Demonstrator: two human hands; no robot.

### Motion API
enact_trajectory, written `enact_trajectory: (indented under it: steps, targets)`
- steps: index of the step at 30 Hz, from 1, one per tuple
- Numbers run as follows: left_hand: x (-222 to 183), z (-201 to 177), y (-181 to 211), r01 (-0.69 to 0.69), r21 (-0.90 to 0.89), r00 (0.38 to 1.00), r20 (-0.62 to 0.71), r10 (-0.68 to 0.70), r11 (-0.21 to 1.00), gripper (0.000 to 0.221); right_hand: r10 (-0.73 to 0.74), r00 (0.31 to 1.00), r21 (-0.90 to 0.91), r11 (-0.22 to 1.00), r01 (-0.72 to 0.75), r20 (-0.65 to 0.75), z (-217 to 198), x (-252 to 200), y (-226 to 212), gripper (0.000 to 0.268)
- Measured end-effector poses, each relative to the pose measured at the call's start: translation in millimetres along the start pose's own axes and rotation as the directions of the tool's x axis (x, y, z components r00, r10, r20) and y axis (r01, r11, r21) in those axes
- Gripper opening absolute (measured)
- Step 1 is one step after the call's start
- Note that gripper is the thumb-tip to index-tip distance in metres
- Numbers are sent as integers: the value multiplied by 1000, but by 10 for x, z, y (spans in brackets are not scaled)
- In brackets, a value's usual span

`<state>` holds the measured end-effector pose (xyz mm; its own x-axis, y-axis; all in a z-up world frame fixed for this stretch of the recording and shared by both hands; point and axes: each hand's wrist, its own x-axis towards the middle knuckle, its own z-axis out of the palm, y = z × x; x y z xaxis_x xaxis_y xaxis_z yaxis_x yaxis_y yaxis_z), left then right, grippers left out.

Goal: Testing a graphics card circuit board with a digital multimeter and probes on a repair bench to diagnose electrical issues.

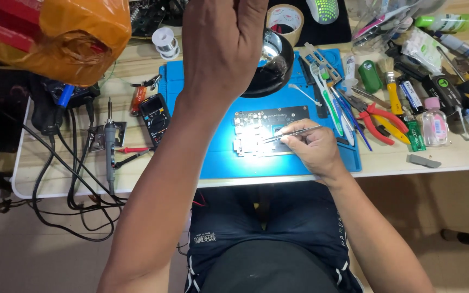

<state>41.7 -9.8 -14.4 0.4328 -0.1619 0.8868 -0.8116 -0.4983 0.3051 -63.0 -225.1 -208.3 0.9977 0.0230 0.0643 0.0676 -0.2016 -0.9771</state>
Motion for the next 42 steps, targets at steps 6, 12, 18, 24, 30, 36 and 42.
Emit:
enact_trajectory:
  steps: [6,12,18,24,30,36,42]
  targets:
    - [-17,6,39,59,-5,998,-10,-59,998,29,38,999,-10,999,-39,-26,28,-6,-98,8]
    - [6,2,61,70,-55,997,-12,-71,996,30,52,998,9,999,-52,-20,25,5,-75,8]
    - [-56,81,6,121,-62,993,11,-121,991,29,46,999,-28,999,-47,-14,20,16,-82,8]
    - [-81,115,-42,148,-27,989,24,-147,989,31,19,1000,39,999,-19,1,9,22,4,7]
    - [69,-36,192,195,-46,980,54,-192,980,32,-38,999,-141,989,36,-11,-12,71,134,7]
    - [45,-204,345,369,-52,925,118,-361,928,49,65,998,-21,998,-66,-15,-6,53,76,2]
    - [-107,-198,362,396,-27,917,70,-394,918,46,104,994,49,994,-102,-43,44,30,-19,3]
